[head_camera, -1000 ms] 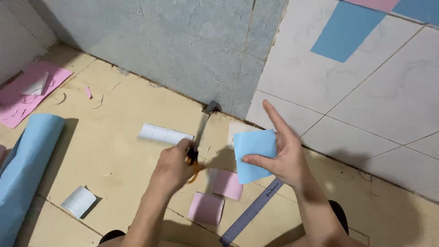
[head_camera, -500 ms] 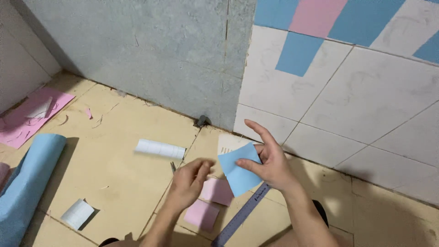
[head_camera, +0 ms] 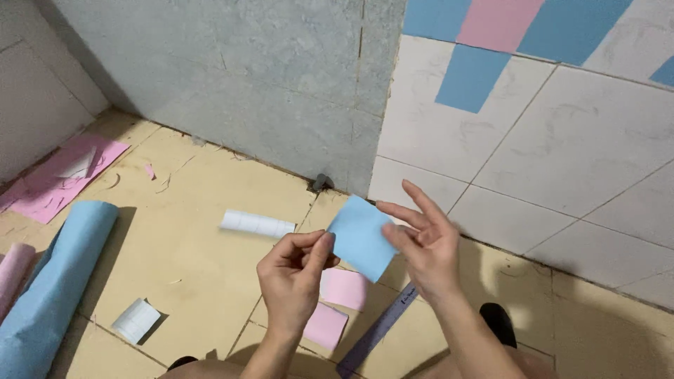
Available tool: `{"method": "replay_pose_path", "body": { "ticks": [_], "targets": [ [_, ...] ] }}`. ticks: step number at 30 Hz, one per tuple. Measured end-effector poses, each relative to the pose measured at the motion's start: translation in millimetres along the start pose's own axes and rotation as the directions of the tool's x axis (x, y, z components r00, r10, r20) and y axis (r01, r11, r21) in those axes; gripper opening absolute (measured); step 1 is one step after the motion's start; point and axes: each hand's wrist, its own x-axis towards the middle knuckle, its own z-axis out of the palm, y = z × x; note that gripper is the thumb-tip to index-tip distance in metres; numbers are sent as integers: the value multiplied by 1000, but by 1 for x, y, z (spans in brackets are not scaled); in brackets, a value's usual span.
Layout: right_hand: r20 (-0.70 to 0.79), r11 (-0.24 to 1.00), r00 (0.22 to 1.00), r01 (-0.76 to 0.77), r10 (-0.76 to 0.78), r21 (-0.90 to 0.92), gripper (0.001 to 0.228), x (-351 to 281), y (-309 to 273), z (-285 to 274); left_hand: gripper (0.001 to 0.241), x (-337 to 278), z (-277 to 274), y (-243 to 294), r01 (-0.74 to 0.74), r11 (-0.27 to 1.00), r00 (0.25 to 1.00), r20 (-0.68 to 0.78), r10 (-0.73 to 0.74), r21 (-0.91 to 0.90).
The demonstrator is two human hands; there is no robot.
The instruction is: Cutting small pieces of colored vinyl and applying them to wall tiles to create a pattern
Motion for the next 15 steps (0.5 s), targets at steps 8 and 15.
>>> {"method": "replay_pose_path", "body": {
  "ticks": [8,15],
  "targets": [
    [-152,906,979,-57,133,419,34,-11,32,18,11,-2,0,-19,-19,988,999,-46,12,-151],
    [-44,977,998,35,-45,-212,24,1,16,-10,27,14,-12,-20,81,994,970,233,-63,-69]
  ]
}}
